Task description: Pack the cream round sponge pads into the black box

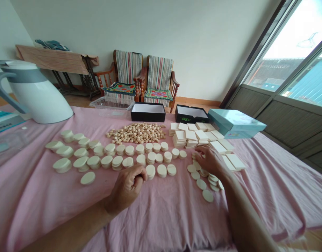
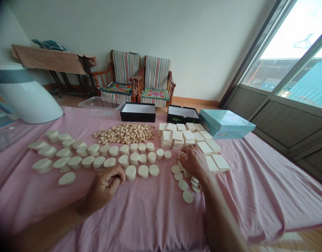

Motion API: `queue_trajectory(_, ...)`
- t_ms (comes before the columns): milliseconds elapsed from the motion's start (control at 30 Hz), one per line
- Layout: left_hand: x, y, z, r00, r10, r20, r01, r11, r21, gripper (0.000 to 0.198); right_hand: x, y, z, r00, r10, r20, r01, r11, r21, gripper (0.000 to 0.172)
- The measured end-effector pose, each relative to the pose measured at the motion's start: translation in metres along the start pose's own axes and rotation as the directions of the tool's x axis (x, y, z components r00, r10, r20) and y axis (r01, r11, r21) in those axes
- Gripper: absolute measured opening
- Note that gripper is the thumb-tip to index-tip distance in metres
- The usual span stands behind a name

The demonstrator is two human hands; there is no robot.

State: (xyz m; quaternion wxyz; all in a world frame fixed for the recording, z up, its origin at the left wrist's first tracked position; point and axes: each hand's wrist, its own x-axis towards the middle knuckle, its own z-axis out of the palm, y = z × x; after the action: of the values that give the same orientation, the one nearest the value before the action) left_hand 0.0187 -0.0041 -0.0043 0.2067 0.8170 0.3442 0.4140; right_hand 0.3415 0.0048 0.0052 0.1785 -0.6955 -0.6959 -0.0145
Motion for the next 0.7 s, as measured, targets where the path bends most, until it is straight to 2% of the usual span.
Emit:
queue_trajectory(133, 0.000, 0.000, 0.000, 1.000, -0.015, 0.006, 0.015, 1.000, 0.000, 0.023, -0.001, -0.004, 0.003, 0.996, -0.014, 0.086, 0.017, 0.999, -0.034, 0.016)
queue_trajectory(433, 0.000, 0.001, 0.000, 1.000, -0.016, 0.009, 0.016, 1.000, 0.004, 0.023, 0.001, -0.005, 0.007, 0.998, -0.037, 0.046, 0.036, 0.999, 0.019, 0.015)
queue_trajectory(600, 0.000, 0.002, 0.000, 1.000, -0.009, 0.002, 0.009, 1.000, 0.007, 0.023, 0.001, -0.010, 0.012, 1.000, 0.029, 0.006, -0.029, 1.000, -0.003, 0.023)
queue_trajectory(700, 0.001, 0.002, 0.000, 1.000, -0.009, 0.002, 0.009, 1.000, 0.010, 0.023, 0.002, -0.012, 0.014, 1.000, 0.024, 0.000, -0.024, 0.999, -0.031, 0.017)
